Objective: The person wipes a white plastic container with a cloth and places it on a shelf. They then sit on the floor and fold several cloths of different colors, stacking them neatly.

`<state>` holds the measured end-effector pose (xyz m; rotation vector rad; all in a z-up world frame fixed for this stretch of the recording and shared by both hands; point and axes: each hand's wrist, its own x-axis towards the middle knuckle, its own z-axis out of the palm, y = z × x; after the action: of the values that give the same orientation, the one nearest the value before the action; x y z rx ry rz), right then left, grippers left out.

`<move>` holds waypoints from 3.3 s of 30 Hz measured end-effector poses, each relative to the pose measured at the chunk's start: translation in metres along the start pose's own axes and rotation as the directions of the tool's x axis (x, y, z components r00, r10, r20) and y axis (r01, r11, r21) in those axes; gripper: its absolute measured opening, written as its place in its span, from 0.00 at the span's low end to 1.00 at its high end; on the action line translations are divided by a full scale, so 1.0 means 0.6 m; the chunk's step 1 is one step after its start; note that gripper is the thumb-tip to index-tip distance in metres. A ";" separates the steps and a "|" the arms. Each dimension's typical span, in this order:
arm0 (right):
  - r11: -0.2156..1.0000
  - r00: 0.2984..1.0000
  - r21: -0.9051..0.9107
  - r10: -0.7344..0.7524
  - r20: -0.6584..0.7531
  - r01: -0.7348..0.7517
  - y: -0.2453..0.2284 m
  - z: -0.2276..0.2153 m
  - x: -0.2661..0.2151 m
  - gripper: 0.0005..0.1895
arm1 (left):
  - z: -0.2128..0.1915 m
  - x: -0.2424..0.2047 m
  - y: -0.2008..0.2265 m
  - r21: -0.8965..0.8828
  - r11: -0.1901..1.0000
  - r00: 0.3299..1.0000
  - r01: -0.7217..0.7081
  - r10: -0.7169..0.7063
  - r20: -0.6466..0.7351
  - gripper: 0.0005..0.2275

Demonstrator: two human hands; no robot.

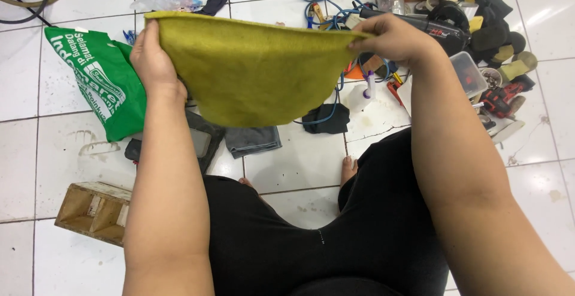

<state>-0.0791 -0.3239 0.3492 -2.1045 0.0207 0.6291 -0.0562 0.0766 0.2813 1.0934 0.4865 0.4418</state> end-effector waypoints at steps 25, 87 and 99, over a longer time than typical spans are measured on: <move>0.830 0.837 0.557 0.305 -0.455 0.001 -0.018 0.006 0.037 0.14 | 0.037 0.003 -0.048 0.364 0.931 0.999 -0.035 0.047 -0.023 0.14; 0.544 0.881 0.735 -0.447 -0.155 0.405 -0.025 0.112 0.057 0.12 | 0.089 -0.112 -0.085 0.668 0.725 0.409 -0.164 -0.566 0.715 0.21; 0.940 0.881 0.168 -0.203 -0.427 0.298 -0.020 0.063 0.054 0.13 | 0.085 -0.086 -0.063 0.449 0.822 0.749 -0.349 -0.043 0.662 0.04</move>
<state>-0.0640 -0.2804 0.3267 -1.9330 0.0481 0.0220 -0.0649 -0.0044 0.2736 1.7727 -0.1353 0.0282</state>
